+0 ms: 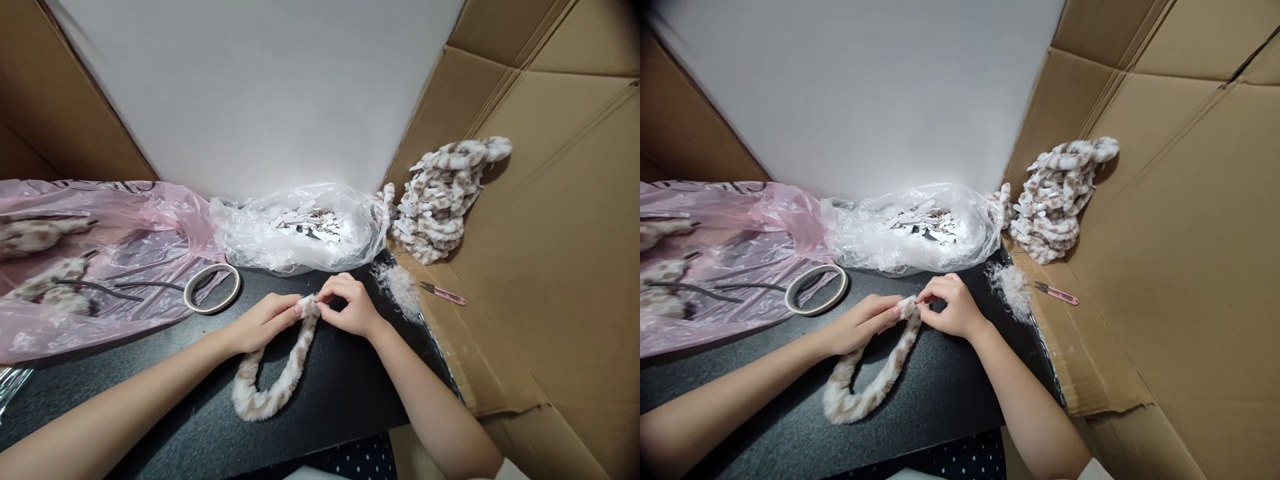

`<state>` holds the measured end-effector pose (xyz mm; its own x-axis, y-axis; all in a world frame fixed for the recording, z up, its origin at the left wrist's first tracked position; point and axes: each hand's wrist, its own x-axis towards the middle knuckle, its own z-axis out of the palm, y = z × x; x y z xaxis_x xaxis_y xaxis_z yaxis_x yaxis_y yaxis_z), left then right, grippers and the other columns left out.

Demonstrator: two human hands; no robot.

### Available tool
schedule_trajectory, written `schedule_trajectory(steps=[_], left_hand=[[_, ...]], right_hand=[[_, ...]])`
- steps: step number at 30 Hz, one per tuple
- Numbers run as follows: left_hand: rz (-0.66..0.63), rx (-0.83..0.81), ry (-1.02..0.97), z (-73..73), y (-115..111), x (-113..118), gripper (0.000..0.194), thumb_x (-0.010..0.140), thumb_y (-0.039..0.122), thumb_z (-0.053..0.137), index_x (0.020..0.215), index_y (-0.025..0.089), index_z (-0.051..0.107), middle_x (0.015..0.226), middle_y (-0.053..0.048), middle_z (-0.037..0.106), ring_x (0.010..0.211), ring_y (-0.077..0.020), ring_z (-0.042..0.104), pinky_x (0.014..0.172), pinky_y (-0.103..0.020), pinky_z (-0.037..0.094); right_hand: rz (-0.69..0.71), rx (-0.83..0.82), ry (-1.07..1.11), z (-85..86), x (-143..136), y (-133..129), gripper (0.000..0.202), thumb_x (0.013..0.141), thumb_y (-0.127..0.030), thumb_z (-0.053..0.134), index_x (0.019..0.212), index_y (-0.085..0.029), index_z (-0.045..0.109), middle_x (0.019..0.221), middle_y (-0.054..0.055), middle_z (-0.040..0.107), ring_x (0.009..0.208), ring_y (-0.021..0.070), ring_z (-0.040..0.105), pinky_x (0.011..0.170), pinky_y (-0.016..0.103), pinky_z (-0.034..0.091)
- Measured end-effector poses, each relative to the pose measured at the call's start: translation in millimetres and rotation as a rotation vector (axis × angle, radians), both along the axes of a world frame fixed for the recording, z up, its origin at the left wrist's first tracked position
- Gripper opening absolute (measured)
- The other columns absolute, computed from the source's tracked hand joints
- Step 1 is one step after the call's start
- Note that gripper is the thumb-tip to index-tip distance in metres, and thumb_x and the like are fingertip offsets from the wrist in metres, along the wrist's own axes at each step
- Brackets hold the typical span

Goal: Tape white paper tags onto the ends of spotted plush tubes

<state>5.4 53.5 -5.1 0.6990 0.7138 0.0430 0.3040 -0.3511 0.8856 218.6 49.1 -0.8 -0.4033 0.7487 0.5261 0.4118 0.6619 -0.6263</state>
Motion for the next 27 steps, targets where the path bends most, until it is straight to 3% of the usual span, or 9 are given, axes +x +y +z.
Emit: schedule_trajectory(steps=[16, 27], left_hand=[[-0.013, 0.010, 0.083, 3.3, 0, 3, 0.041, 0.097, 0.043, 0.035, 0.071, 0.015, 0.048, 0.065, 0.004, 0.041, 0.061, -0.0110, 0.037, 0.058, -0.022, 0.029], [-0.116, -0.002, 0.131, 11.0, 3, -3, 0.040, 0.098, 0.042, 0.033, 0.072, 0.015, 0.048, 0.063, 0.003, 0.035, 0.059, -0.0106, 0.033, 0.056, -0.022, 0.027]], right_hand=[[0.027, 0.194, -0.181, -8.0, -7, -1, 0.007, 0.078, -0.015, 0.056, 0.072, -0.019, 0.060, 0.069, -0.001, 0.066, 0.066, 0.0128, 0.058, 0.079, 0.033, 0.035], [0.175, -0.121, -0.111, 7.7, 11, 2, 0.009, 0.085, -0.018, 0.063, 0.076, -0.018, 0.063, 0.074, 0.000, 0.064, 0.071, 0.0134, 0.059, 0.078, 0.030, 0.040]])
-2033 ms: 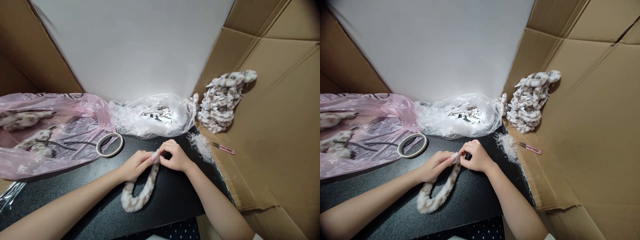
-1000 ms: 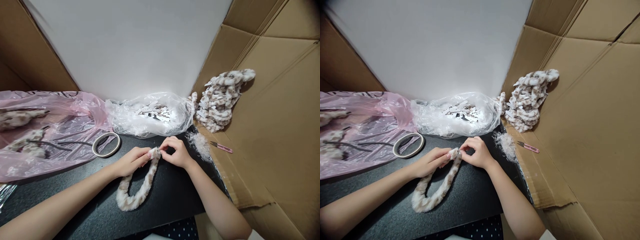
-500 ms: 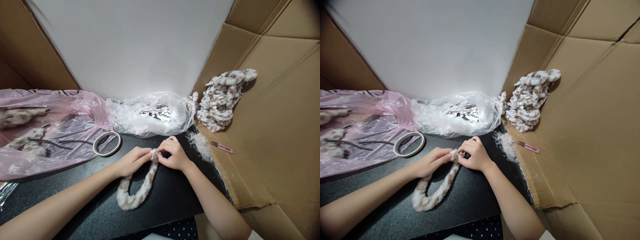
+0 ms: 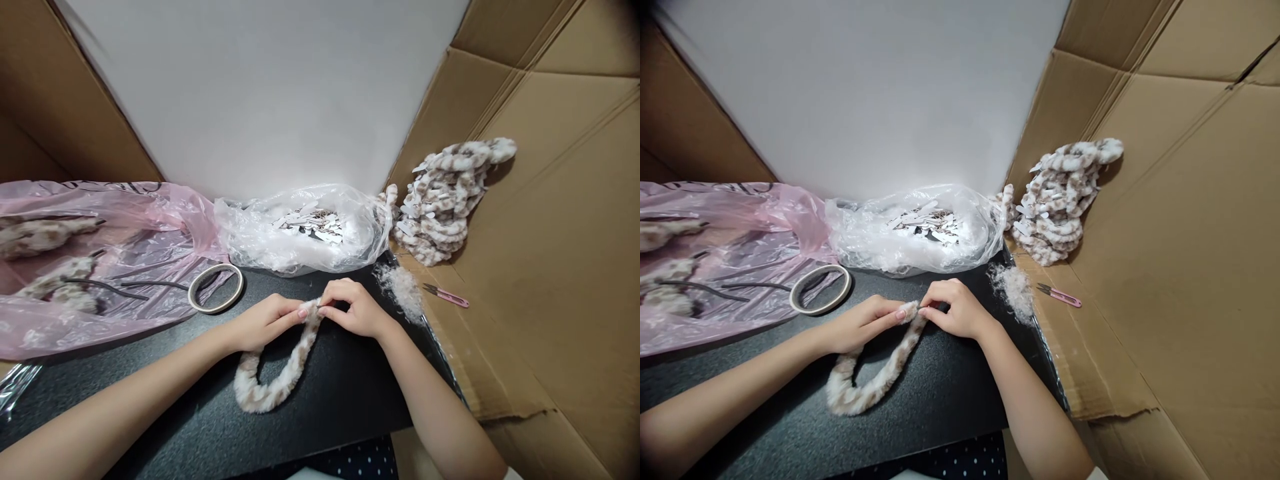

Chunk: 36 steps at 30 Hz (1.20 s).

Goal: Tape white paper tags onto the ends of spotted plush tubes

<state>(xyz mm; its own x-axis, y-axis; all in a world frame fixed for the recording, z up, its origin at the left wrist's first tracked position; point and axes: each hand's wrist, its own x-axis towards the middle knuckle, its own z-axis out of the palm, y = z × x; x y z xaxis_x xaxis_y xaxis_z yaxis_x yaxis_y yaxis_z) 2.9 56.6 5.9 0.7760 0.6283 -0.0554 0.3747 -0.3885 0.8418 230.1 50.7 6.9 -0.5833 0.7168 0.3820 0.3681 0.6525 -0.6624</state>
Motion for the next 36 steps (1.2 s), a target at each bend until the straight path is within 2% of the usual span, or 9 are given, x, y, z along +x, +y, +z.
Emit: schedule_trajectory(steps=[7, 10, 13, 16, 20, 24, 29, 33, 36], left_hand=[[0.081, -0.105, -0.132, -9.0, 3, -1, 0.040, 0.097, 0.044, 0.036, 0.070, 0.016, 0.046, 0.062, 0.004, 0.033, 0.056, -0.0100, 0.031, 0.053, -0.023, 0.026], [0.180, -0.152, -0.288, -9.8, 2, 1, 0.038, 0.097, 0.044, 0.039, 0.073, 0.016, 0.050, 0.063, 0.003, 0.042, 0.058, -0.0113, 0.039, 0.057, -0.023, 0.032], [0.289, -0.231, -0.470, -1.8, 1, 2, 0.033, 0.095, 0.042, 0.044, 0.077, 0.016, 0.055, 0.064, 0.001, 0.051, 0.061, -0.0132, 0.048, 0.063, -0.025, 0.039], [0.372, -0.345, -0.613, 10.7, 0, 1, 0.026, 0.091, 0.039, 0.053, 0.082, 0.016, 0.060, 0.068, -0.001, 0.058, 0.065, -0.0153, 0.054, 0.066, -0.026, 0.043], [0.410, -0.475, -0.779, 27.8, 2, -2, 0.020, 0.084, 0.037, 0.063, 0.084, 0.017, 0.063, 0.075, -0.003, 0.062, 0.074, -0.0172, 0.058, 0.069, -0.026, 0.048], [0.396, -0.541, -0.894, 44.5, 6, -8, 0.022, 0.082, 0.037, 0.067, 0.083, 0.016, 0.063, 0.071, -0.001, 0.059, 0.067, -0.0149, 0.057, 0.064, -0.025, 0.049], [0.395, -0.626, -0.982, 62.3, 7, -15, 0.023, 0.083, 0.038, 0.066, 0.090, 0.016, 0.063, 0.063, 0.002, 0.049, 0.059, -0.0114, 0.051, 0.059, -0.023, 0.049], [0.456, -0.685, -1.040, 71.5, 9, -20, 0.022, 0.090, 0.036, 0.057, 0.082, 0.015, 0.059, 0.055, 0.006, 0.035, 0.046, -0.0066, 0.035, 0.051, -0.019, 0.045], [0.534, -0.683, -1.086, 76.9, 13, -27, 0.033, 0.097, 0.031, 0.045, 0.068, 0.016, 0.050, 0.054, 0.008, 0.020, 0.041, -0.0055, 0.019, 0.041, -0.015, 0.034]], right_hand=[[-0.076, -0.102, 0.135, -6.0, -3, 5, 0.004, 0.081, -0.019, 0.067, 0.084, -0.016, 0.067, 0.076, 0.001, 0.063, 0.069, 0.0139, 0.058, 0.070, 0.027, 0.046], [-0.167, -0.109, 0.182, -11.0, -11, 1, 0.020, 0.077, -0.022, 0.070, 0.095, -0.017, 0.065, 0.080, 0.002, 0.064, 0.072, 0.0153, 0.059, 0.072, 0.028, 0.047], [-0.203, -0.091, 0.111, -14.2, -22, -6, 0.018, 0.077, -0.026, 0.072, 0.090, -0.018, 0.064, 0.081, 0.002, 0.065, 0.077, 0.0170, 0.059, 0.076, 0.031, 0.045], [-0.143, -0.076, 0.041, -14.9, -33, -15, 0.017, 0.077, -0.029, 0.073, 0.087, -0.019, 0.064, 0.086, 0.002, 0.068, 0.084, 0.0191, 0.060, 0.083, 0.035, 0.041], [-0.104, -0.135, 0.069, -13.3, -44, -23, 0.024, 0.079, -0.031, 0.072, 0.098, -0.019, 0.065, 0.099, 0.005, 0.070, 0.096, 0.0218, 0.061, 0.089, 0.038, 0.040], [-0.110, -0.271, 0.184, -7.8, -57, -21, 0.033, 0.081, -0.032, 0.068, 0.110, -0.017, 0.063, 0.107, 0.008, 0.069, 0.098, 0.0221, 0.060, 0.091, 0.038, 0.043], [-0.027, -0.533, 0.396, 1.7, -99, -14, 0.031, 0.082, -0.036, 0.065, 0.106, -0.017, 0.058, 0.100, 0.006, 0.066, 0.094, 0.0205, 0.061, 0.088, 0.035, 0.046], [0.097, -0.780, 0.674, -0.4, -134, -14, 0.032, 0.084, -0.049, 0.060, 0.095, -0.020, 0.050, 0.074, -0.001, 0.060, 0.067, 0.0140, 0.059, 0.069, 0.029, 0.050], [0.080, -0.846, 0.676, -4.9, -143, -17, 0.038, 0.087, -0.057, 0.051, 0.081, -0.020, 0.048, 0.058, -0.005, 0.049, 0.048, 0.0090, 0.046, 0.049, 0.022, 0.042]])
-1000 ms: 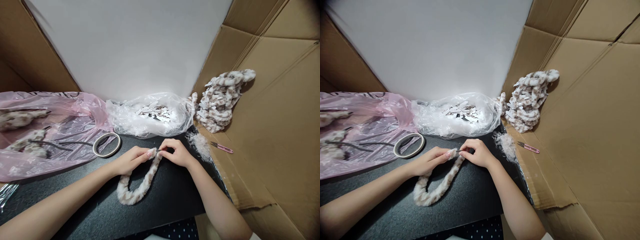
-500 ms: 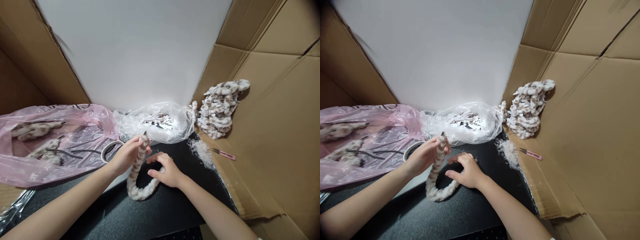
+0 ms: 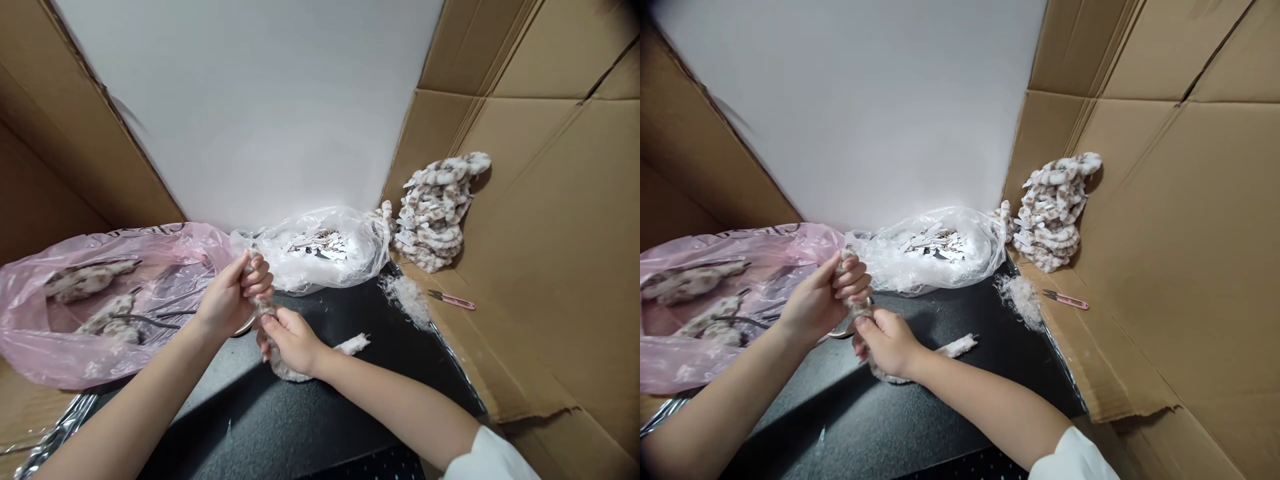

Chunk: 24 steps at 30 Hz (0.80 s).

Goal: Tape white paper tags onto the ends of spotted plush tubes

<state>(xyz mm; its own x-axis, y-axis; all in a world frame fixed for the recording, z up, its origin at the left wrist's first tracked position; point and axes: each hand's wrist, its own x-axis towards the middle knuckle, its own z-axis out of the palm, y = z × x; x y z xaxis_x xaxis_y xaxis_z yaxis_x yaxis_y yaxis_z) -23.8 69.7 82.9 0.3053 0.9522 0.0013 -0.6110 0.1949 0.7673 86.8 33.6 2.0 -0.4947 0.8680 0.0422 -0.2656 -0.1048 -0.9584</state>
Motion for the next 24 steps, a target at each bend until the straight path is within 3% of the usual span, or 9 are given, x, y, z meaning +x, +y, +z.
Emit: schedule_trajectory(steps=[3, 5, 8, 11, 14, 17, 19, 22, 24], left_hand=[[0.088, -0.037, 0.001, 7.1, 7, -9, 0.040, 0.102, 0.026, 0.029, 0.064, 0.017, 0.042, 0.053, 0.008, 0.013, 0.040, -0.0073, 0.012, 0.036, -0.016, 0.022], [0.148, -0.034, 0.004, 12.1, 13, -18, 0.042, 0.102, 0.022, 0.021, 0.064, 0.018, 0.039, 0.052, 0.008, 0.012, 0.039, -0.0082, 0.011, 0.035, -0.018, 0.018], [0.247, 0.022, 0.012, 16.8, 23, -35, 0.043, 0.102, 0.019, 0.017, 0.063, 0.018, 0.036, 0.048, 0.008, 0.015, 0.038, -0.0084, 0.012, 0.034, -0.019, 0.016], [0.333, 0.045, 0.027, 17.0, 35, -55, 0.044, 0.103, 0.018, 0.016, 0.063, 0.018, 0.035, 0.044, 0.008, 0.022, 0.037, -0.0077, 0.016, 0.035, -0.019, 0.018], [0.418, 0.023, 0.023, 15.0, 45, -73, 0.044, 0.103, 0.017, 0.017, 0.062, 0.017, 0.034, 0.041, 0.008, 0.027, 0.036, -0.0071, 0.019, 0.035, -0.020, 0.018], [0.460, -0.034, 0.011, 12.2, 50, -86, 0.042, 0.100, 0.010, 0.020, 0.060, 0.017, 0.032, 0.040, 0.007, 0.029, 0.036, -0.0069, 0.021, 0.037, -0.020, 0.019], [0.421, -0.079, 0.017, 10.0, 52, -90, 0.041, 0.098, 0.008, 0.021, 0.060, 0.017, 0.031, 0.040, 0.007, 0.030, 0.037, -0.0069, 0.023, 0.038, -0.020, 0.021], [0.303, -0.120, 0.037, 6.7, 53, -92, 0.040, 0.098, 0.012, 0.020, 0.061, 0.018, 0.034, 0.043, 0.006, 0.031, 0.038, -0.0069, 0.026, 0.040, -0.019, 0.024], [0.245, -0.123, 0.047, 5.7, 54, -91, 0.039, 0.097, 0.016, 0.021, 0.062, 0.018, 0.036, 0.045, 0.005, 0.032, 0.039, -0.0071, 0.029, 0.041, -0.019, 0.026]], right_hand=[[0.020, 0.013, -0.084, -1.0, 7, -5, 0.038, 0.091, -0.054, 0.046, 0.077, -0.019, 0.048, 0.053, -0.008, 0.040, 0.042, 0.0071, 0.036, 0.041, 0.019, 0.031], [0.035, 0.069, -0.213, 1.1, 16, -10, 0.032, 0.095, -0.043, 0.043, 0.074, -0.019, 0.048, 0.054, -0.007, 0.040, 0.044, 0.0077, 0.038, 0.045, 0.019, 0.032], [0.013, 0.306, -0.632, 5.8, 35, -21, 0.028, 0.096, -0.030, 0.041, 0.073, -0.019, 0.051, 0.060, -0.002, 0.050, 0.054, 0.0107, 0.048, 0.054, 0.023, 0.033], [-0.018, 0.575, -1.095, 9.1, 55, -35, 0.026, 0.097, -0.032, 0.040, 0.081, -0.019, 0.055, 0.068, 0.002, 0.061, 0.059, 0.0157, 0.055, 0.056, 0.026, 0.029], [-0.008, 0.667, -1.324, 10.7, 72, -46, 0.028, 0.099, -0.032, 0.036, 0.089, -0.019, 0.058, 0.074, 0.006, 0.068, 0.059, 0.0182, 0.060, 0.054, 0.028, 0.026], [-0.010, 0.651, -1.405, 12.7, 89, -47, 0.028, 0.098, -0.030, 0.038, 0.088, -0.018, 0.060, 0.074, 0.007, 0.069, 0.060, 0.0189, 0.062, 0.054, 0.027, 0.026], [-0.045, 0.613, -1.384, 15.0, 101, -42, 0.027, 0.098, -0.029, 0.040, 0.085, -0.019, 0.061, 0.073, 0.006, 0.069, 0.063, 0.0191, 0.063, 0.055, 0.027, 0.028], [-0.157, 0.518, -1.186, 19.4, 118, -34, 0.015, 0.093, -0.026, 0.048, 0.096, -0.020, 0.062, 0.079, 0.004, 0.069, 0.069, 0.0186, 0.063, 0.059, 0.025, 0.033], [-0.230, 0.459, -0.988, 22.0, 127, -29, 0.019, 0.088, -0.024, 0.055, 0.107, -0.021, 0.059, 0.078, 0.001, 0.067, 0.068, 0.0163, 0.061, 0.061, 0.024, 0.037]])
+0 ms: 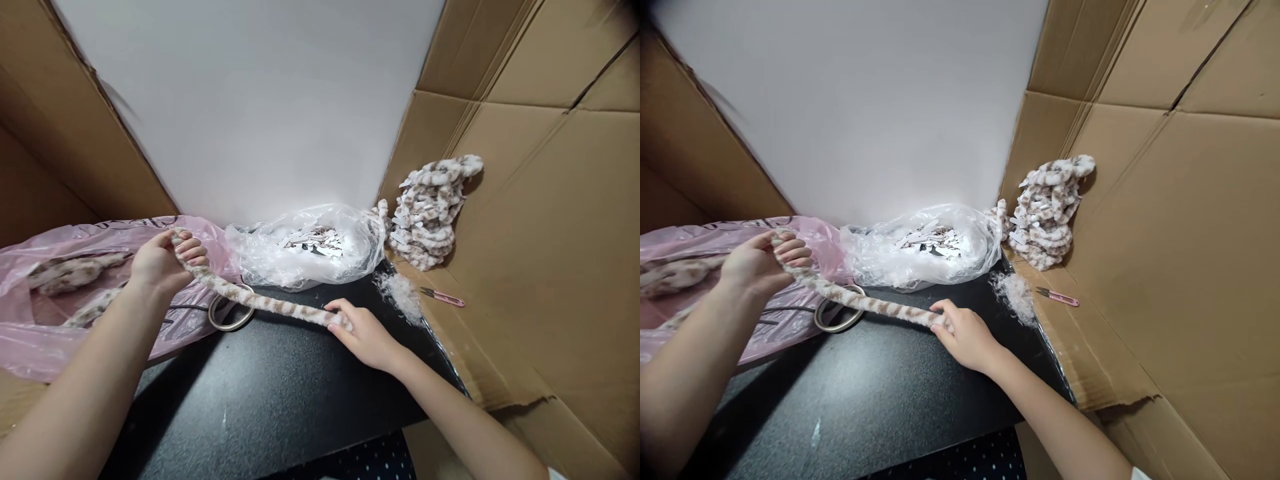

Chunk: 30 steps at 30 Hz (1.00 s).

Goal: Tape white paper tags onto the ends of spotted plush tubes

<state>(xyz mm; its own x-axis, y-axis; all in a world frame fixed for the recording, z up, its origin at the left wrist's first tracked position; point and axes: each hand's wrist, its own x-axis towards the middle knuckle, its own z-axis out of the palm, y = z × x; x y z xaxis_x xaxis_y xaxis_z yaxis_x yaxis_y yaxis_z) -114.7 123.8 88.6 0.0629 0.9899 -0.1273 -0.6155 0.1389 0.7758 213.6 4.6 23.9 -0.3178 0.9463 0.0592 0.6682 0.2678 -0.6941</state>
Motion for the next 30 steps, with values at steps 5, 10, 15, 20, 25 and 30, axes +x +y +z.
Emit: schedule_trajectory(steps=[5, 10, 15, 20, 25, 30], left_hand=[[-0.069, 0.000, 0.036, 3.3, 0, 6, 0.036, 0.096, 0.024, 0.025, 0.065, 0.017, 0.042, 0.050, 0.004, 0.035, 0.040, -0.0082, 0.035, 0.041, -0.018, 0.031], [-0.255, 0.013, 0.164, 2.7, -14, 30, 0.021, 0.090, 0.020, 0.043, 0.071, 0.015, 0.051, 0.053, 0.003, 0.044, 0.044, -0.0093, 0.042, 0.042, -0.018, 0.036], [-0.419, 0.064, 0.414, -14.3, -40, 73, 0.018, 0.084, 0.029, 0.060, 0.077, 0.013, 0.062, 0.072, -0.004, 0.062, 0.065, -0.0163, 0.059, 0.062, -0.026, 0.050], [-0.575, 0.109, 0.469, -29.3, -58, 97, 0.026, 0.084, 0.039, 0.061, 0.078, 0.014, 0.065, 0.072, -0.003, 0.062, 0.065, -0.0158, 0.055, 0.064, -0.028, 0.044], [-0.652, 0.127, 0.450, -38.9, -60, 99, 0.027, 0.086, 0.041, 0.058, 0.083, 0.015, 0.063, 0.059, 0.003, 0.044, 0.054, -0.0104, 0.038, 0.051, -0.022, 0.029], [-0.724, 0.087, 0.426, -47.5, -61, 103, 0.026, 0.085, 0.040, 0.059, 0.082, 0.014, 0.062, 0.060, 0.005, 0.031, 0.054, -0.0092, 0.025, 0.049, -0.023, 0.021]], right_hand=[[-0.024, -0.028, 0.432, 1.0, 3, 4, 0.014, 0.079, -0.025, 0.066, 0.092, -0.019, 0.062, 0.074, -0.001, 0.064, 0.061, 0.0126, 0.057, 0.058, 0.023, 0.042], [0.021, -0.075, 0.722, 2.4, -8, 9, 0.026, 0.078, -0.041, 0.071, 0.090, -0.018, 0.069, 0.070, 0.001, 0.064, 0.059, 0.0137, 0.059, 0.057, 0.026, 0.047], [0.057, 0.023, 0.714, 3.1, -21, 21, 0.039, 0.088, -0.053, 0.056, 0.084, -0.016, 0.069, 0.071, 0.003, 0.064, 0.063, 0.0143, 0.058, 0.062, 0.027, 0.048], [-0.021, 0.098, 0.673, -12.6, -30, 33, 0.038, 0.089, -0.052, 0.053, 0.077, -0.017, 0.062, 0.077, 0.004, 0.061, 0.074, 0.0162, 0.058, 0.073, 0.029, 0.048], [-0.093, -0.165, 0.985, -30.3, -36, 39, 0.038, 0.081, -0.055, 0.062, 0.091, -0.019, 0.060, 0.066, -0.003, 0.056, 0.051, 0.0102, 0.051, 0.060, 0.028, 0.050], [-0.158, -0.122, 1.063, -34.1, -37, 34, 0.032, 0.077, -0.046, 0.070, 0.094, -0.019, 0.064, 0.053, -0.010, 0.039, 0.040, 0.0054, 0.034, 0.044, 0.021, 0.039]])
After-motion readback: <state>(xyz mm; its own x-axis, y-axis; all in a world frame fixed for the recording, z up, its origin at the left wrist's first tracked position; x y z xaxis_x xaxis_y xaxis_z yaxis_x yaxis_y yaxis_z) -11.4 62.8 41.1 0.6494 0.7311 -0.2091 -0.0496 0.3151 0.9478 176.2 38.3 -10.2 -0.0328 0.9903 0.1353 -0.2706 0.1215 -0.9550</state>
